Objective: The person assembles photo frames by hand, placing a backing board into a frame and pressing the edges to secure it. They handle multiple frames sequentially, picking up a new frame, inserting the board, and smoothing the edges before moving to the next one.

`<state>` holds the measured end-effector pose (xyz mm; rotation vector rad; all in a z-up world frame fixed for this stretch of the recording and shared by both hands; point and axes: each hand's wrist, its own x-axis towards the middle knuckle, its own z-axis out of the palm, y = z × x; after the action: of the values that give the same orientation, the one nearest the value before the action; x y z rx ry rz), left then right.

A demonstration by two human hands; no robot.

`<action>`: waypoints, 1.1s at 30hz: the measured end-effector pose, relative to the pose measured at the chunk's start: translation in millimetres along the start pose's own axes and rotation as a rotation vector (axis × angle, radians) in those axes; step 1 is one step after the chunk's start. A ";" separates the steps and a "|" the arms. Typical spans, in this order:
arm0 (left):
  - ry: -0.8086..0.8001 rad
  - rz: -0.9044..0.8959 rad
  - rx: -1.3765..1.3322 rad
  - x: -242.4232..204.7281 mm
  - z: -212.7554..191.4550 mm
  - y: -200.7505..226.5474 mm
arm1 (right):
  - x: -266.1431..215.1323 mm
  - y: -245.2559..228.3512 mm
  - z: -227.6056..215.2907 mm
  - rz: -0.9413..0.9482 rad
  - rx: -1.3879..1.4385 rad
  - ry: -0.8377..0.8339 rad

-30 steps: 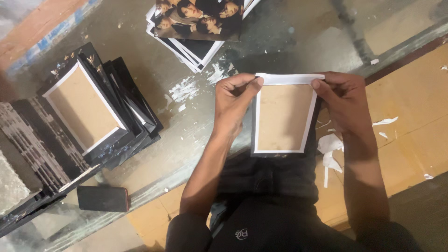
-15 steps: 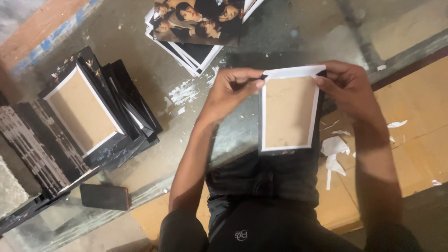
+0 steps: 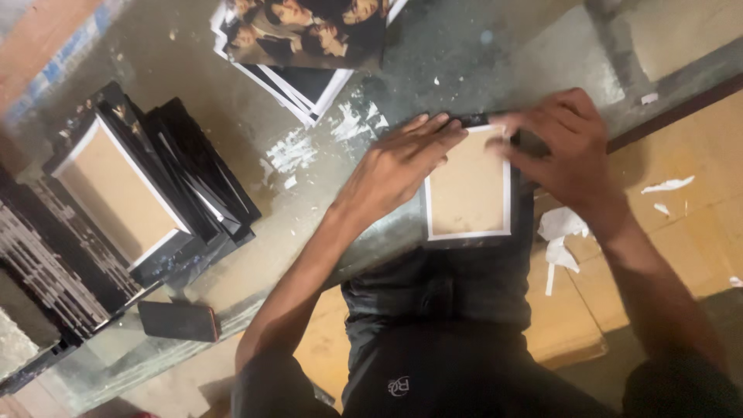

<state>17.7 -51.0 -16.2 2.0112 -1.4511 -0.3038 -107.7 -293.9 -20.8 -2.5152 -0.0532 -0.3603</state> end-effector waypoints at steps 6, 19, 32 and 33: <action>0.089 -0.060 -0.090 -4.0 4.8 3.0 | 11.6 -8.1 -10.8 -0.220 -0.022 -0.369; 0.163 0.072 0.272 98.0 21.3 -16.4 | -7.7 -28.8 -3.9 -0.031 0.010 -0.174; 0.196 0.265 0.167 119.6 57.6 -6.8 | -52.3 -20.7 27.7 0.358 -0.011 0.211; 0.204 0.289 0.147 129.3 68.3 -2.1 | -55.6 -18.3 29.8 0.357 -0.027 0.227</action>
<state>30.8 -193.1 -48.0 1.8481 -1.6424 0.1310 -156.1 -259.7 -49.0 -2.4298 0.4851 -0.4949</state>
